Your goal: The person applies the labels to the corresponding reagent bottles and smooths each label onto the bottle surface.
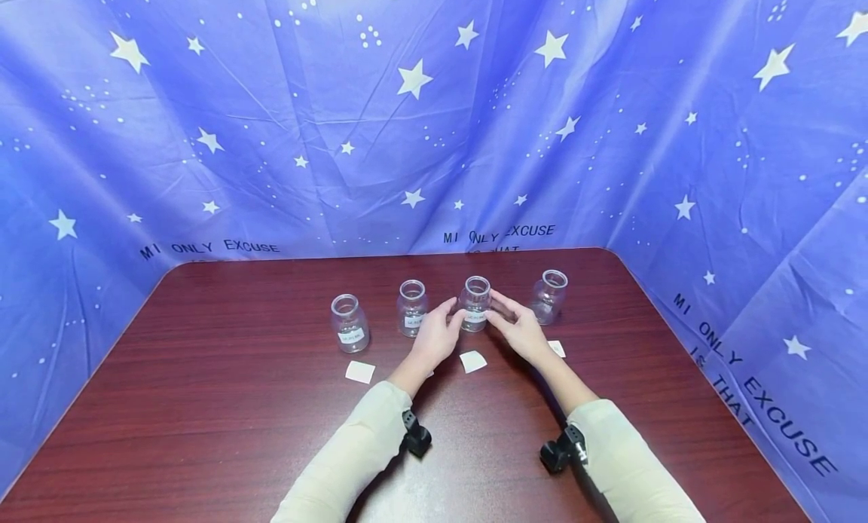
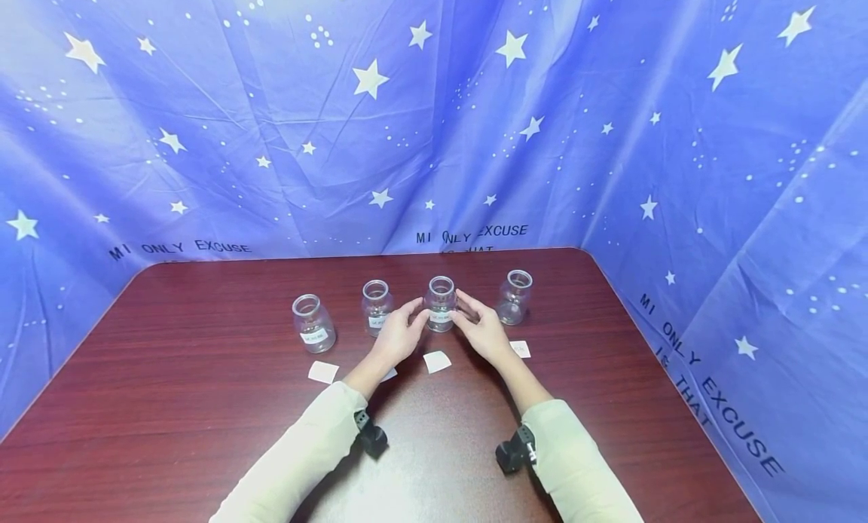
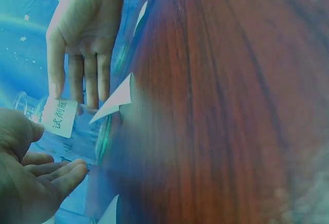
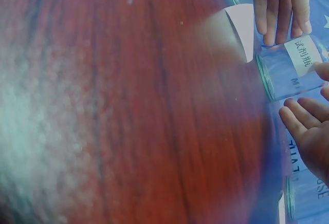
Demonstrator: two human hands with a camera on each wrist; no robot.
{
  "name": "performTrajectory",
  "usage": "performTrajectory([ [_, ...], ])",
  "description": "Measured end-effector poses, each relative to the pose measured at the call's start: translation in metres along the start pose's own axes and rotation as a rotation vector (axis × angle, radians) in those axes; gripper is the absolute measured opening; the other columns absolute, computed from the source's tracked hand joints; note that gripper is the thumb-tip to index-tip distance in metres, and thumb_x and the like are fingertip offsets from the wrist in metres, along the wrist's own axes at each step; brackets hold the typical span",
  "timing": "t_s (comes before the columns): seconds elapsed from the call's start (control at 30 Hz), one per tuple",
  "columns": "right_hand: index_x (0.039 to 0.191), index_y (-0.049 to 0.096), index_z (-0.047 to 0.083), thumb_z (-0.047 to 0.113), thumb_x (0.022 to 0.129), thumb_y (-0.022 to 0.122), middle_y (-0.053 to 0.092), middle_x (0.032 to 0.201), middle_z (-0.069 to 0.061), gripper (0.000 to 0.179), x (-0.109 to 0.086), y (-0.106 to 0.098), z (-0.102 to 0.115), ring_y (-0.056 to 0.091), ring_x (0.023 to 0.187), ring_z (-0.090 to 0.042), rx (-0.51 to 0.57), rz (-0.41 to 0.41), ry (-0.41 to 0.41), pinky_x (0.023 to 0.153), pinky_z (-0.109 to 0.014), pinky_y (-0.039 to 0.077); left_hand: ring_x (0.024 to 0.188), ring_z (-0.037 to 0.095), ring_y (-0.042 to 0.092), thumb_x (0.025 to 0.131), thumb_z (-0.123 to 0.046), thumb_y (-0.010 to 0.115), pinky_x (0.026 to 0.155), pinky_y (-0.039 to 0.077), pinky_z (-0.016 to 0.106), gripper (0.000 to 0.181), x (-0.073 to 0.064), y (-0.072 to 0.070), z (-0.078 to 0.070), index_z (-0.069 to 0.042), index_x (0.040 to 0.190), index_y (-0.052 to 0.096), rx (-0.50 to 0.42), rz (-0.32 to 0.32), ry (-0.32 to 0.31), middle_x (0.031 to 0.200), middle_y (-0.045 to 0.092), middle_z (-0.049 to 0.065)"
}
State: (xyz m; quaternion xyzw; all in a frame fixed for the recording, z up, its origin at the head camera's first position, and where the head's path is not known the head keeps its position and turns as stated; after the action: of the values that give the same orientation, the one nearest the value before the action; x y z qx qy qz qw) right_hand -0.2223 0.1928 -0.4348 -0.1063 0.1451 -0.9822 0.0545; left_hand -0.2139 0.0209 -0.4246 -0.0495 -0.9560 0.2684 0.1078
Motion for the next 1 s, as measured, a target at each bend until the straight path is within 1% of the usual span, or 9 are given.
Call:
performTrajectory([
  [0.1,0.131,0.049,-0.003,0.007,0.089,0.061,0.055,0.127,-0.026,0.045,-0.001,-0.002,0.002,0.054,0.118,-0.035,0.001,-0.005,0.002,0.088,-0.018,0.048,0.1,0.026,0.067,0.095,-0.025,0.052,0.087,0.052,0.037,0.046,-0.003,-0.001,-0.003,0.004,0.131,0.049,0.007,0.007,-0.031,0.118,0.063,0.021],
  [0.23,0.123,0.055,-0.004,0.008,0.088,0.062,0.06,0.12,-0.026,0.038,-0.003,-0.007,0.007,0.061,0.107,-0.034,-0.066,-0.028,-0.019,0.083,-0.017,0.05,0.094,0.024,0.068,0.094,-0.028,0.054,0.082,0.053,0.036,0.045,-0.006,-0.006,-0.01,0.003,0.128,0.052,0.071,0.007,-0.051,0.11,0.067,0.019],
  [0.33,0.117,0.06,-0.003,0.01,0.088,0.063,0.065,0.112,-0.023,0.032,-0.004,-0.013,0.008,0.065,0.092,-0.019,-0.139,-0.049,-0.022,0.074,-0.015,0.049,0.09,0.022,0.068,0.093,-0.029,0.056,0.081,0.053,0.036,0.042,-0.009,-0.01,-0.015,0.001,0.122,0.058,0.116,0.001,-0.048,0.103,0.07,0.015],
  [0.43,0.112,0.063,-0.002,0.013,0.089,0.063,0.067,0.105,-0.021,0.028,-0.006,-0.019,0.006,0.059,0.077,-0.005,-0.201,-0.054,-0.009,0.066,-0.015,0.048,0.088,0.02,0.068,0.091,-0.029,0.057,0.08,0.052,0.035,0.036,-0.011,-0.011,-0.02,-0.002,0.114,0.064,0.147,0.004,-0.029,0.098,0.071,0.011],
  [0.5,0.111,0.063,-0.002,0.014,0.089,0.063,0.067,0.103,-0.019,0.027,-0.008,-0.023,0.006,0.058,0.073,-0.004,-0.23,-0.047,-0.002,0.063,-0.017,0.048,0.087,0.019,0.068,0.09,-0.029,0.058,0.08,0.052,0.033,0.032,-0.013,-0.01,-0.023,-0.004,0.108,0.067,0.168,0.011,-0.008,0.095,0.072,0.008],
  [0.6,0.109,0.065,0.001,0.016,0.089,0.063,0.069,0.101,-0.015,0.025,-0.01,-0.028,0.006,0.058,0.074,-0.005,-0.295,-0.038,0.002,0.065,-0.017,0.048,0.087,0.016,0.068,0.089,-0.03,0.06,0.078,0.052,0.03,0.028,-0.015,-0.006,-0.028,-0.007,0.101,0.07,0.187,0.041,0.018,0.093,0.073,0.005],
  [0.73,0.107,0.066,0.005,0.017,0.088,0.064,0.07,0.099,-0.01,0.023,-0.015,-0.035,0.009,0.059,0.078,-0.009,-0.384,-0.021,-0.013,0.069,-0.019,0.047,0.084,0.012,0.067,0.087,-0.03,0.063,0.076,0.051,0.026,0.025,-0.018,0.002,-0.035,-0.01,0.1,0.07,0.199,0.091,0.056,0.091,0.073,0.001],
  [0.83,0.106,0.067,0.004,0.015,0.087,0.064,0.07,0.098,-0.01,0.022,-0.019,-0.042,0.01,0.06,0.081,-0.014,-0.44,0.004,-0.039,0.071,-0.024,0.049,0.081,0.009,0.066,0.087,-0.03,0.064,0.074,0.05,0.023,0.025,-0.018,0.01,-0.041,-0.01,0.101,0.07,0.219,0.125,0.08,0.089,0.072,-0.001],
  [1.0,0.105,0.068,0.004,0.014,0.086,0.066,0.07,0.101,-0.01,0.022,-0.023,-0.054,0.01,0.062,0.087,-0.02,-0.52,0.041,-0.054,0.076,-0.034,0.049,0.082,0.008,0.065,0.087,-0.031,0.064,0.073,0.049,0.02,0.025,-0.019,0.024,-0.049,-0.011,0.102,0.067,0.256,0.18,0.086,0.09,0.071,-0.002],
])
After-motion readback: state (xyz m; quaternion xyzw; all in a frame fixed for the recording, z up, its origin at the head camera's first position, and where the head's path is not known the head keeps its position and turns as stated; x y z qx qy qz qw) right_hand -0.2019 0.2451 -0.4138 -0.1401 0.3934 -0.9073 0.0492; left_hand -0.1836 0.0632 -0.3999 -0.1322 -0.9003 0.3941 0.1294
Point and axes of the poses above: each hand's wrist, its own x-axis towards the middle knuckle, its own y-axis out of the palm, z = x × y, the point moved 3 cm from there along x, towards the middle knuckle
